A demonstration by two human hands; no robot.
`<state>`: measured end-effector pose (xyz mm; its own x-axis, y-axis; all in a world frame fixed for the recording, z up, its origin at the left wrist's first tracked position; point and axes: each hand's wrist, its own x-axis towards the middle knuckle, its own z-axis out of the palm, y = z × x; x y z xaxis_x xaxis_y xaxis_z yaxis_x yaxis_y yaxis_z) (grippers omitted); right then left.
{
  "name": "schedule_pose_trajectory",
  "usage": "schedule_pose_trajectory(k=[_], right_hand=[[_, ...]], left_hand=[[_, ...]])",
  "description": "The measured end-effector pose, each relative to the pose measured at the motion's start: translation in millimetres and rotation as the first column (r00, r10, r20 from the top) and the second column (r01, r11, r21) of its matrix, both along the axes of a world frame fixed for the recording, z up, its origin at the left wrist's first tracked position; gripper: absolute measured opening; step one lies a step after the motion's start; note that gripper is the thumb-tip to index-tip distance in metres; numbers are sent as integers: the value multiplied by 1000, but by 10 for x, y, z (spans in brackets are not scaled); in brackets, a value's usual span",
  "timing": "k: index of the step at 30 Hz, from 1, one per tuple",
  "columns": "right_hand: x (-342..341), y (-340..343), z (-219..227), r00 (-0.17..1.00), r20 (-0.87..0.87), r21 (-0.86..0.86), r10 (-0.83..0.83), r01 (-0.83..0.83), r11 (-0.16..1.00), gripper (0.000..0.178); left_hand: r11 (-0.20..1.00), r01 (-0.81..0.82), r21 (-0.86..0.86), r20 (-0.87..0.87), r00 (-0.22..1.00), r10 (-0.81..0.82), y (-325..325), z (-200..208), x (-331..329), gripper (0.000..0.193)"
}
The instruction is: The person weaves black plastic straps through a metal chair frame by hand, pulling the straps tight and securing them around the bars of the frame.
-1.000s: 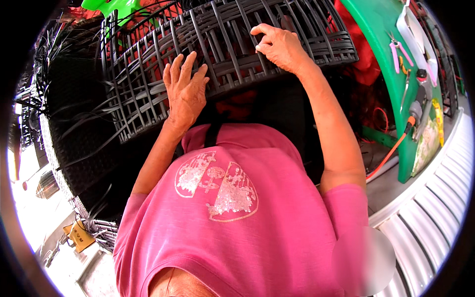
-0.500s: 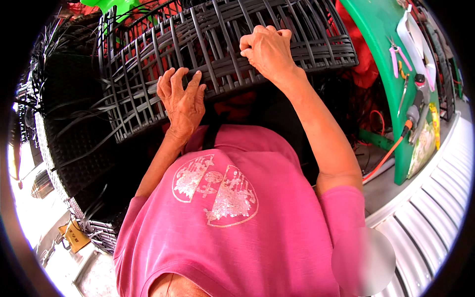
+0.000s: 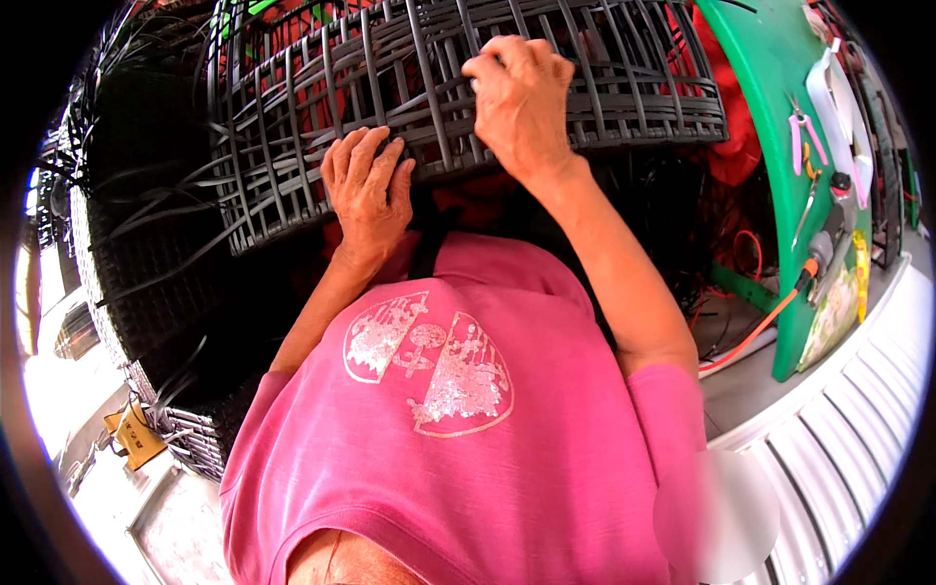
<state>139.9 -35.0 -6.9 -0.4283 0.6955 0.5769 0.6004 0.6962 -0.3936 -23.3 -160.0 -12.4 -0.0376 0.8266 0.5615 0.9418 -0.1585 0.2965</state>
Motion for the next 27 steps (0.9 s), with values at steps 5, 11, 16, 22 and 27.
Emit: schedule_pose_trajectory(k=[5, 11, 16, 22, 27], right_hand=[[-212, -232, 5, 990, 52, -4, 132, -132, 991, 21], [-363, -202, -135, 992, 49, -137, 115, -107, 985, 18], [-393, -196, -127, 992, -28, -207, 122, -125, 970, 10], [-333, -192, -50, 968, 80, -242, 236, -211, 947, 5], [-377, -231, -93, 978, 51, -222, 202, -186, 957, 7]], left_hand=[[988, -128, -85, -8, 992, 128, -96, 83, -43, 44], [960, -190, -207, -84, 981, 176, -90, 94, -105, 56], [960, -203, -194, -65, 979, 194, -62, 86, -82, 53], [956, -203, -212, -78, 979, 191, -72, 63, -84, 48], [963, -192, -187, -107, 979, 175, -69, 61, -89, 46]])
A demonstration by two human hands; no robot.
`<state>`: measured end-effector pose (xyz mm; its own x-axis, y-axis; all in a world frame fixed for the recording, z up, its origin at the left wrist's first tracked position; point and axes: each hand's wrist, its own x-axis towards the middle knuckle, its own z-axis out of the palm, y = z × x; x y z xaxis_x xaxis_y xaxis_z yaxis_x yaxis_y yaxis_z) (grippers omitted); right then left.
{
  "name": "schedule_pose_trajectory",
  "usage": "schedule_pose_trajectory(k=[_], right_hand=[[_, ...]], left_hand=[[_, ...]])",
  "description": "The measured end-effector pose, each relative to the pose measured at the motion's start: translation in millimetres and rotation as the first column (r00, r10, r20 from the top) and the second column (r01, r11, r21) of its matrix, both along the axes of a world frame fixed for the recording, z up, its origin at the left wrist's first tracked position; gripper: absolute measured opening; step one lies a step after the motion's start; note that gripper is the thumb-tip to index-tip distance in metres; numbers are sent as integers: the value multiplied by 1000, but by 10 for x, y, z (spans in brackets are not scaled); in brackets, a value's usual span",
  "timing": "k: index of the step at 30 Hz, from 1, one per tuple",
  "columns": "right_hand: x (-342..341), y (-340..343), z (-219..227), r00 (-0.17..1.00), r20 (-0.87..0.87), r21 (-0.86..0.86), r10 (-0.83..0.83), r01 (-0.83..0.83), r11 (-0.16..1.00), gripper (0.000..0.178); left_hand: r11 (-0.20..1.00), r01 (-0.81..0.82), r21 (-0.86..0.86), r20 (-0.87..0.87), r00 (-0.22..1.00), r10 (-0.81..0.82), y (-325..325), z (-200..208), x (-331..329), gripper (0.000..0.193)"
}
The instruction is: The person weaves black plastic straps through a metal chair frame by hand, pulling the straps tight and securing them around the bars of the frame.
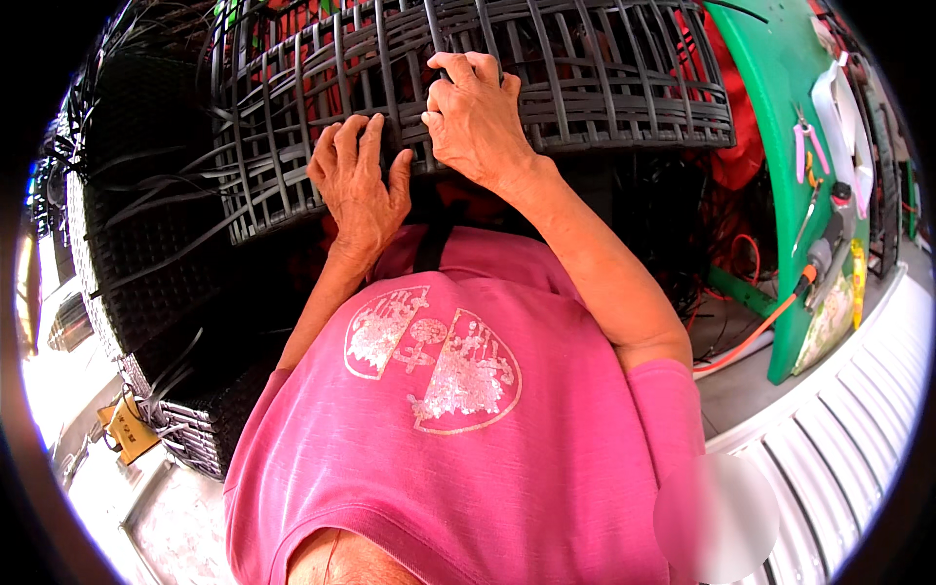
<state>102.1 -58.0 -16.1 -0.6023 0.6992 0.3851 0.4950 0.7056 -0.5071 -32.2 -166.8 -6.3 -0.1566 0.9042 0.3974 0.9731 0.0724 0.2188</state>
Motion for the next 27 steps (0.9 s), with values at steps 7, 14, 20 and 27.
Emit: schedule_pose_trajectory(k=[7, 14, 20, 27], right_hand=[[0, -11, 7, 1000, -14, 22, 28, -27, 999, 9], [-101, -25, -38, 983, 131, 210, -128, 98, 973, 13], [164, 15, 90, 980, -10, 213, -198, 196, 957, 22], [1388, 538, -28, 868, 69, 265, -492, 459, 848, 31]], left_hand=[[999, 9, -36, 13, 1000, -8, 0, 21, -19, 48], [991, -22, -132, -70, 997, 13, 29, 43, -16, 49], [989, 5, -148, -40, 999, -11, 14, 30, -62, 51], [969, 246, -19, 86, 966, -244, 226, 229, 141, 46]])
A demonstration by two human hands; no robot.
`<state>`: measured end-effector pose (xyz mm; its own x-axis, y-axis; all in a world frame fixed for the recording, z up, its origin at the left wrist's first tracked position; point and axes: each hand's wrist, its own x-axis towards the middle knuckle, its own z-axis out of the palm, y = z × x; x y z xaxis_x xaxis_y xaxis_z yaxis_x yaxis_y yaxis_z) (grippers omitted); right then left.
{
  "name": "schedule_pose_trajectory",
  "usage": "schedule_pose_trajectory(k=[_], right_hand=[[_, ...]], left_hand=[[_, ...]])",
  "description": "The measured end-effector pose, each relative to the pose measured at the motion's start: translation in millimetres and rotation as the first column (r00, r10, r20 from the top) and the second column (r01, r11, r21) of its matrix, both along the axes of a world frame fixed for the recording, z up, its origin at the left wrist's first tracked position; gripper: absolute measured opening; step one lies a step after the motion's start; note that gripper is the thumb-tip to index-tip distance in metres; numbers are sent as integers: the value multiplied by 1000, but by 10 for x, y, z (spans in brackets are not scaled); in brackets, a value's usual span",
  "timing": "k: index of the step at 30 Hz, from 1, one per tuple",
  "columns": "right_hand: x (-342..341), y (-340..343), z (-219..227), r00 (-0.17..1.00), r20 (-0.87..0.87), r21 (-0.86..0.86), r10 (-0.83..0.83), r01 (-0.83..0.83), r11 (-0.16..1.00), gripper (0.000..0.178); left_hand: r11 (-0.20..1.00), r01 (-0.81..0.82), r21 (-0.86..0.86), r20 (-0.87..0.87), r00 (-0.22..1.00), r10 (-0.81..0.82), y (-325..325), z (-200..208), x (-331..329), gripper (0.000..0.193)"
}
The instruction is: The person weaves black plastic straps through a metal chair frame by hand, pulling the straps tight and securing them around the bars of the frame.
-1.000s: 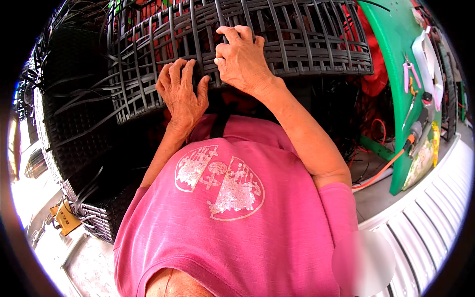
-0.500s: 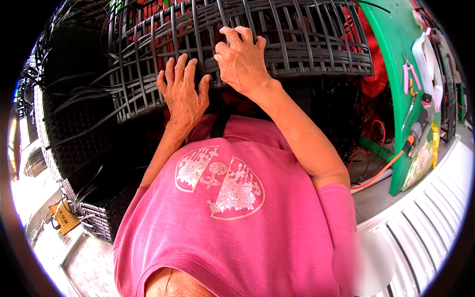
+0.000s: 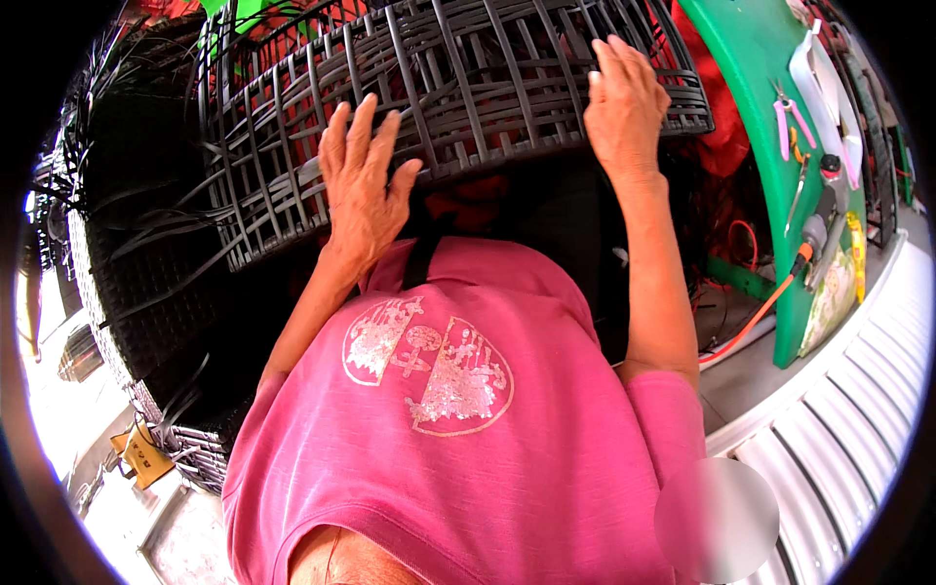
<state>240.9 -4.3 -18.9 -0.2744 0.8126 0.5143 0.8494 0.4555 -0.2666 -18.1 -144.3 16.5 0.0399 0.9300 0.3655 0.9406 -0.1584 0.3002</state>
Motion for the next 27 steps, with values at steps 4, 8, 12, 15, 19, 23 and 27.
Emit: schedule_pose_trajectory(k=[4, 8, 12, 15, 19, 23, 27], right_hand=[[378, 144, -217, 997, 75, -82, -28, 35, 996, 30], [370, 237, -192, 997, 71, -118, -8, 16, 993, 25], [395, 398, -200, 998, 28, -200, -56, 61, 978, 16], [408, 464, -149, 998, 16, -265, -66, 68, 962, 17], [447, 481, -126, 997, 21, -326, -72, 75, 942, 17], [456, 473, -140, 991, 88, -286, -98, 119, 951, 16], [125, 239, 167, 992, 60, -30, 110, -108, 994, 27]], left_hand=[[994, 77, 73, 8, 997, -78, 349, -160, 160, 40], [995, 47, 84, 37, 998, -50, 582, -249, 250, 33], [997, 27, 68, 81, 996, -33, 719, -341, 303, 29], [998, 17, 53, 97, 995, -22, 726, -360, 276, 27], [1000, 1, -12, 165, 986, 1, 761, -362, 263, 25], [995, -29, -100, 256, 965, 54, 800, -352, 282, 22], [991, -65, -113, 288, 953, 95, 793, -372, 305, 21]])
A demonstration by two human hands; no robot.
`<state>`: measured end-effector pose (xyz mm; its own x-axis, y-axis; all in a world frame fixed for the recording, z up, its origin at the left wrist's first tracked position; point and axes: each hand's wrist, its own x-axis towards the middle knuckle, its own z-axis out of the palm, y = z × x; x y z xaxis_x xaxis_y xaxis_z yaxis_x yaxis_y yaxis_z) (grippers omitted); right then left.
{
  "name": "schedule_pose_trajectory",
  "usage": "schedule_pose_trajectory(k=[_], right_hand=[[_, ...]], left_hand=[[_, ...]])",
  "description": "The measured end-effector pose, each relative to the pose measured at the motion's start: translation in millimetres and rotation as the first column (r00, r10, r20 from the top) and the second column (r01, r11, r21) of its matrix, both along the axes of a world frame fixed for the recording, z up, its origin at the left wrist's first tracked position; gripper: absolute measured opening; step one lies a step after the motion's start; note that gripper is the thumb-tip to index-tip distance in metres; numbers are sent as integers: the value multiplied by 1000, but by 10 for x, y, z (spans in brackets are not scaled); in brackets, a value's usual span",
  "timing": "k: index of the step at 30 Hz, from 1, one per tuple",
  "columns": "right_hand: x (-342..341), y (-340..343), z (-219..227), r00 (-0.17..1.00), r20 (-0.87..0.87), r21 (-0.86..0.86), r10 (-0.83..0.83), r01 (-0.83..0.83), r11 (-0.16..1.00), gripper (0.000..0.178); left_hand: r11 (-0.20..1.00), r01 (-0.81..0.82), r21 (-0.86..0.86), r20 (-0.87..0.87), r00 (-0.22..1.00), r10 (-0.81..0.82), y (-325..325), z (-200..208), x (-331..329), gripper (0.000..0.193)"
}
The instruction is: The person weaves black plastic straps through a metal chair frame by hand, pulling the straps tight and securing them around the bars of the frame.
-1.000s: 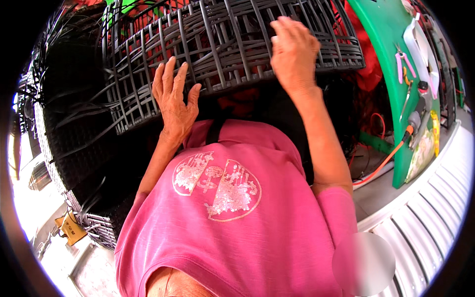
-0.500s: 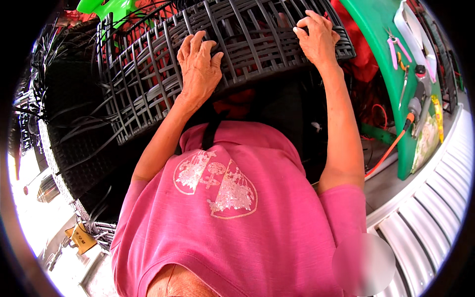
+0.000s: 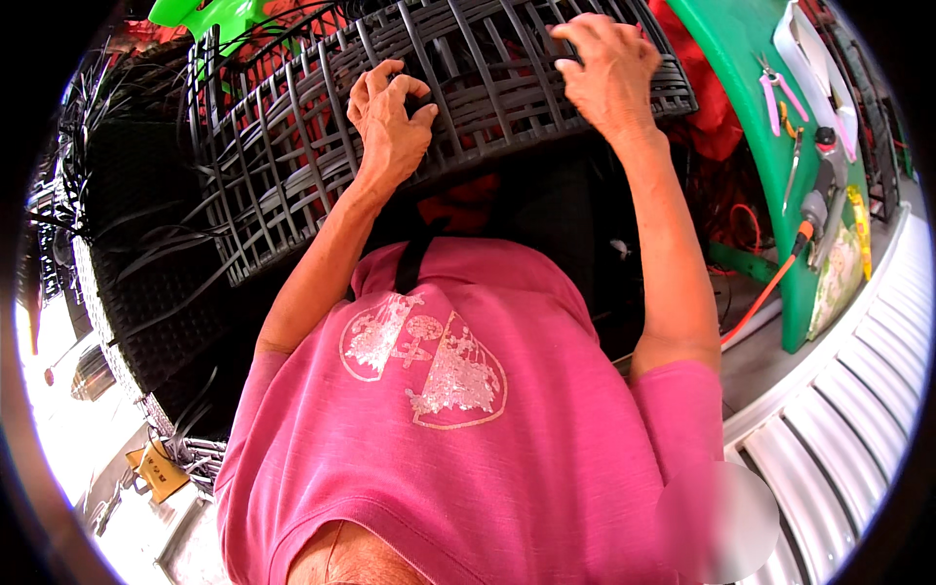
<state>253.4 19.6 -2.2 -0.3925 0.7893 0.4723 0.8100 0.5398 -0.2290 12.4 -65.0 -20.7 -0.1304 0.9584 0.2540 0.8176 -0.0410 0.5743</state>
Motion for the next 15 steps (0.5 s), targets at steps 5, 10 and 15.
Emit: schedule_pose_trajectory(k=[5, 10, 15], right_hand=[[-273, -167, 18, 973, 39, -217, 228, -214, 952, 33], [-316, -76, 54, 973, 34, -327, 228, -205, 922, 22], [-319, -28, 140, 967, 45, -496, 249, -195, 846, 12]], left_hand=[[999, 2, 32, 1, 1000, -2, -12, -25, 0, 21], [997, 21, 78, -4, 1000, -21, -6, -16, 0, 17], [994, 47, 95, -34, 998, -44, -14, 24, 12, 10]])
